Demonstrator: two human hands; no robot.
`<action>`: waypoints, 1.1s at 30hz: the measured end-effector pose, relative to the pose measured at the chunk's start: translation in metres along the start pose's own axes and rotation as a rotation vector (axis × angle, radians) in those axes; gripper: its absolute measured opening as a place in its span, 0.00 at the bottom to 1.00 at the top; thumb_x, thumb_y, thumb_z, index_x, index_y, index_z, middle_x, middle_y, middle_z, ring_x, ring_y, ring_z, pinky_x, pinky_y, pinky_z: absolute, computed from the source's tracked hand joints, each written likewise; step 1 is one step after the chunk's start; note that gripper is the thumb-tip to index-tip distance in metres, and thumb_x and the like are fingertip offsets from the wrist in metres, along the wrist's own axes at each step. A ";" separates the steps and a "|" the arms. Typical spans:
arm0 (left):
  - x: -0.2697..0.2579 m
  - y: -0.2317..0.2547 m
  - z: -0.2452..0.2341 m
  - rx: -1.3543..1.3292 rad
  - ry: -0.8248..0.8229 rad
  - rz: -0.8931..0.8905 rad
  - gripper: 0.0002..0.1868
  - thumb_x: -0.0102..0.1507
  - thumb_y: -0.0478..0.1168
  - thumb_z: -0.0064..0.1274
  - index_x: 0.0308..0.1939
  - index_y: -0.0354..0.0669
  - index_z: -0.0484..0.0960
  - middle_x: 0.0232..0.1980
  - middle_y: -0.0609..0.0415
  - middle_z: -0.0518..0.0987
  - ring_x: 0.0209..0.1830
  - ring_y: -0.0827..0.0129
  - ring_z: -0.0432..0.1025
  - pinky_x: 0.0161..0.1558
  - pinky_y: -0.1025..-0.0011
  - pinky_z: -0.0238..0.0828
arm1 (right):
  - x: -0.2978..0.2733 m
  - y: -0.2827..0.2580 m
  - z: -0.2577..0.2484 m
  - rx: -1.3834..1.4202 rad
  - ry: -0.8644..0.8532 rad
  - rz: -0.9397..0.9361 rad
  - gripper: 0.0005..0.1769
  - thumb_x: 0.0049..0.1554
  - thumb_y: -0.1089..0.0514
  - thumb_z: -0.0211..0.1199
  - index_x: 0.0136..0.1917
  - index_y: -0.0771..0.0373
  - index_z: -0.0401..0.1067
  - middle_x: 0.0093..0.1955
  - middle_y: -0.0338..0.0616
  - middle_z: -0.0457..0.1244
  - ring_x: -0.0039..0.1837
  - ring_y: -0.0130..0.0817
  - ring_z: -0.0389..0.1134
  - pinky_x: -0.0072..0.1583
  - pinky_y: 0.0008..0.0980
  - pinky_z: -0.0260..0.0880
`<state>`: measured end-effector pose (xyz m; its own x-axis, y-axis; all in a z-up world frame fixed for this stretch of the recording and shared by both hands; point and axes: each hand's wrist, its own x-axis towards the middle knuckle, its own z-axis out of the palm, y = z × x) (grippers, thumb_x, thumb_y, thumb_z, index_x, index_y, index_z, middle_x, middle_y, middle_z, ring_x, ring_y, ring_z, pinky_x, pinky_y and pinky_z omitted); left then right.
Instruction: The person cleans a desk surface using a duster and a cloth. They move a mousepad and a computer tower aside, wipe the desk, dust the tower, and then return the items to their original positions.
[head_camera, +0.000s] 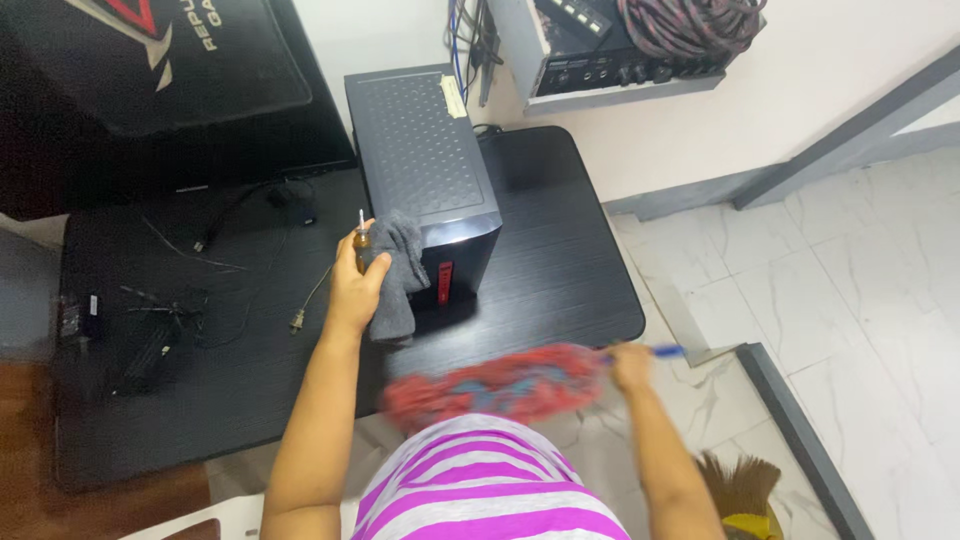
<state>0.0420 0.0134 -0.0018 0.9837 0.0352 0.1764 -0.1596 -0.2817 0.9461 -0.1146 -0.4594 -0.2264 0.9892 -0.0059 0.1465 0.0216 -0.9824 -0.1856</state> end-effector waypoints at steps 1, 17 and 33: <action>-0.001 -0.004 0.000 0.008 -0.003 0.008 0.29 0.62 0.37 0.54 0.68 0.38 0.72 0.67 0.45 0.72 0.69 0.57 0.67 0.69 0.63 0.61 | 0.012 -0.020 0.016 0.162 0.030 -0.084 0.15 0.47 0.62 0.60 0.47 0.53 0.82 0.50 0.50 0.72 0.55 0.50 0.73 0.59 0.46 0.71; 0.022 -0.118 -0.024 -0.386 -0.126 -0.226 0.33 0.69 0.50 0.48 0.75 0.40 0.64 0.78 0.48 0.64 0.79 0.65 0.54 0.76 0.65 0.45 | 0.160 -0.168 0.048 1.125 0.021 0.060 0.38 0.56 0.45 0.67 0.75 0.60 0.60 0.72 0.51 0.58 0.72 0.43 0.60 0.67 0.40 0.66; -0.004 -0.125 0.068 -0.470 -0.235 -0.196 0.42 0.62 0.46 0.60 0.76 0.33 0.61 0.75 0.48 0.68 0.73 0.66 0.62 0.73 0.68 0.51 | 0.238 -0.132 -0.003 1.528 0.118 -0.116 0.47 0.65 0.26 0.44 0.75 0.70 0.62 0.67 0.46 0.62 0.67 0.35 0.60 0.69 0.36 0.56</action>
<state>0.0636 -0.0168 -0.1391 0.9821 -0.1860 -0.0291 0.0611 0.1686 0.9838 0.1173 -0.3313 -0.1642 0.9565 -0.0318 0.2899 0.2914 0.1444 -0.9456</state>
